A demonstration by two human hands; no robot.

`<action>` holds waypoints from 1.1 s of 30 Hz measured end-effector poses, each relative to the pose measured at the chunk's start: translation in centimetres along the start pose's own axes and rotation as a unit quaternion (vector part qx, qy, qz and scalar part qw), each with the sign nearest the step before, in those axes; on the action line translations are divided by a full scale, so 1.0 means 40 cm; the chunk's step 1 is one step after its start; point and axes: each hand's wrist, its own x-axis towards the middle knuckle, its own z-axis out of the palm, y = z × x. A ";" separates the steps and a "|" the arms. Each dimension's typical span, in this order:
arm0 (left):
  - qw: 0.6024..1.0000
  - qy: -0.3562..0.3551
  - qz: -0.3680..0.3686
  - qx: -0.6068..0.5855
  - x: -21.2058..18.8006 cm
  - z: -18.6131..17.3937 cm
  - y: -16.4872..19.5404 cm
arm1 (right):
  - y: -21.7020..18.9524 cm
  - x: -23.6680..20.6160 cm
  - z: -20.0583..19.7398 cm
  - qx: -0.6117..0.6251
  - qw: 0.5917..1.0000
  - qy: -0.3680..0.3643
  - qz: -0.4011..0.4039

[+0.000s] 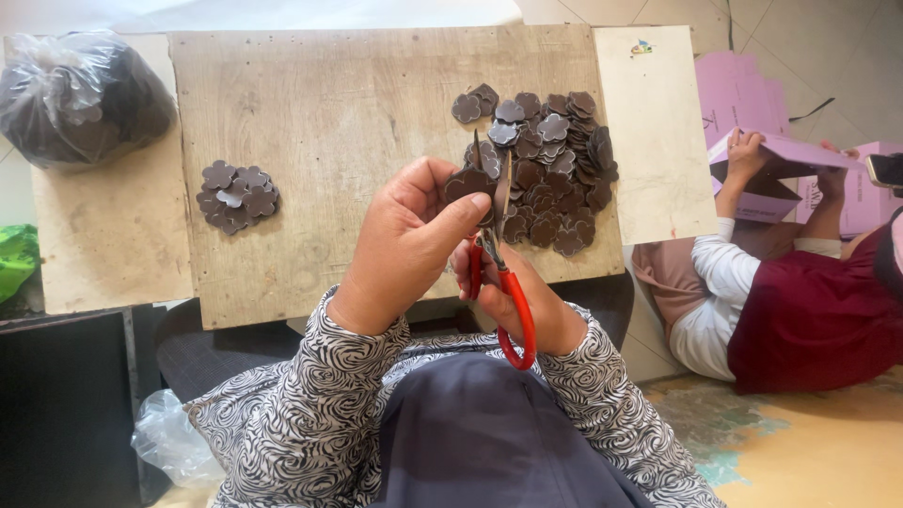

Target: The person sits on the floor with a wooden board on their lap and uses red-handled scissors to trim the edges of dark brown flower-shaped fabric cutouts, one at a time, placing trimmed pieces in a pile and scraps aside. A coworker nearby packs pieces into pink boxes.

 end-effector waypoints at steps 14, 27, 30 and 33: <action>0.999 0.020 -0.024 0.023 0.004 -0.007 -0.005 | 0.015 -0.001 -0.005 -0.013 1.000 0.010 0.007; 0.999 0.022 -0.029 0.020 0.001 -0.009 -0.008 | 0.023 -0.004 -0.008 -0.002 1.000 0.003 0.008; 0.999 0.027 -0.032 0.019 0.002 -0.008 -0.008 | 0.021 -0.003 -0.007 -0.006 1.000 0.002 0.010; 0.998 0.031 -0.038 0.029 0.000 -0.007 -0.008 | 0.020 -0.002 -0.006 -0.008 1.000 0.005 0.012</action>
